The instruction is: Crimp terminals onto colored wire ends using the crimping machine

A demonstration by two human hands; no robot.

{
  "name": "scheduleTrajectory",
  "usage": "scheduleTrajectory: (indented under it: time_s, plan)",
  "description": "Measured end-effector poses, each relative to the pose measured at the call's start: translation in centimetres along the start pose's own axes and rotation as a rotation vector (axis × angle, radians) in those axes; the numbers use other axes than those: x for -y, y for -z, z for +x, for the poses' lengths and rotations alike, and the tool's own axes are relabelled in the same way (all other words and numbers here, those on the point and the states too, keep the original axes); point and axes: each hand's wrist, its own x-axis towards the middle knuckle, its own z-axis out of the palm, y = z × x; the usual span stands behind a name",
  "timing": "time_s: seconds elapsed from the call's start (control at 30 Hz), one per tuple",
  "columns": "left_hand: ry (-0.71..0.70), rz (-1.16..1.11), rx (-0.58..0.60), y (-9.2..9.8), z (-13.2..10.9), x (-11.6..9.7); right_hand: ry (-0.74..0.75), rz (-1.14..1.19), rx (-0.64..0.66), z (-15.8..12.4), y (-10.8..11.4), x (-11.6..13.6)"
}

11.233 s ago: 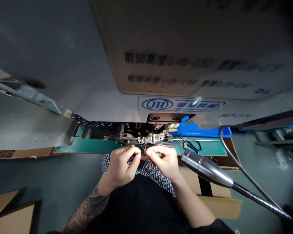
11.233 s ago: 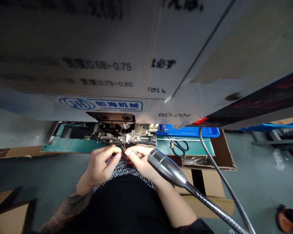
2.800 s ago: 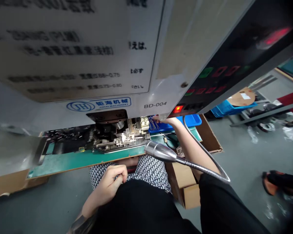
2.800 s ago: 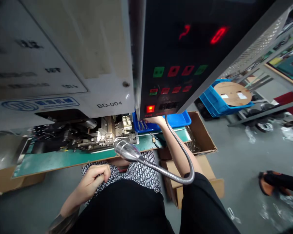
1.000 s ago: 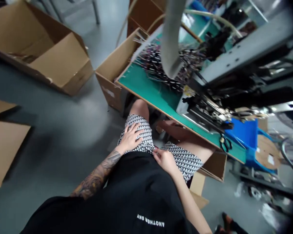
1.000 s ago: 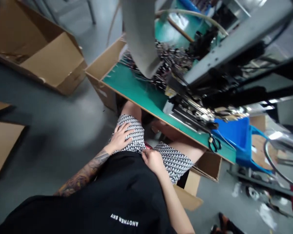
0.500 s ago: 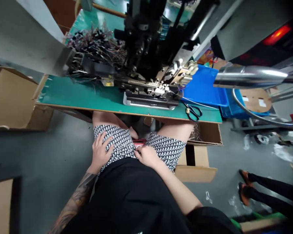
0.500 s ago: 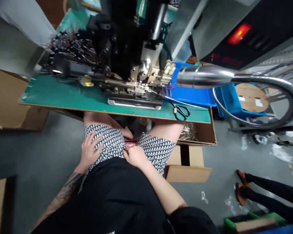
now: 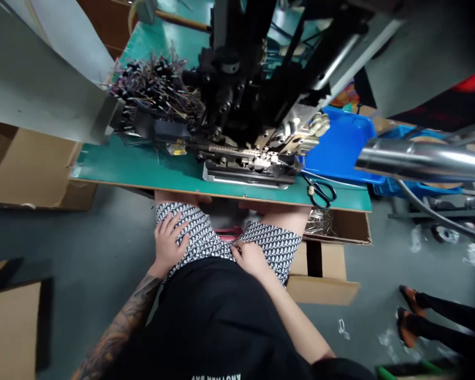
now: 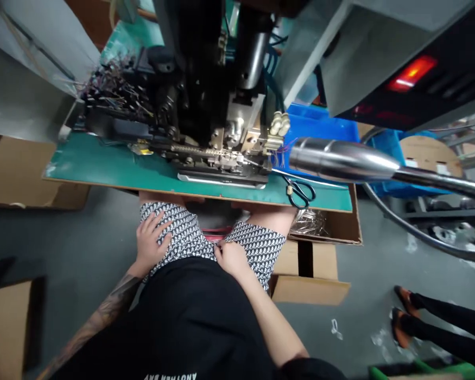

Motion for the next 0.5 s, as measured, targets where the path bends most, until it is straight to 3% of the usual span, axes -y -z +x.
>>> scheduleTrajectory:
  time_s: [0.17, 0.27, 0.4, 0.5]
  plan:
    - [-0.069, -0.093, -0.047, -0.7, 1.5, -1.5, 0.031, 0.002, -0.017, 1.7, -0.2, -1.0]
    - [-0.051, -0.211, -0.037, -1.3, 1.1, -2.2, 0.104, -0.003, -0.050, 2.5, -0.6, -1.1]
    - [0.272, -0.471, -0.045, -2.7, -2.9, -0.7, 0.283, -0.015, -0.117, 2.9, -1.2, -0.5]
    - [0.494, -0.550, -0.035, -5.1, -8.5, 1.7, 0.454, -0.013, -0.178, 3.4, -1.2, 0.3]
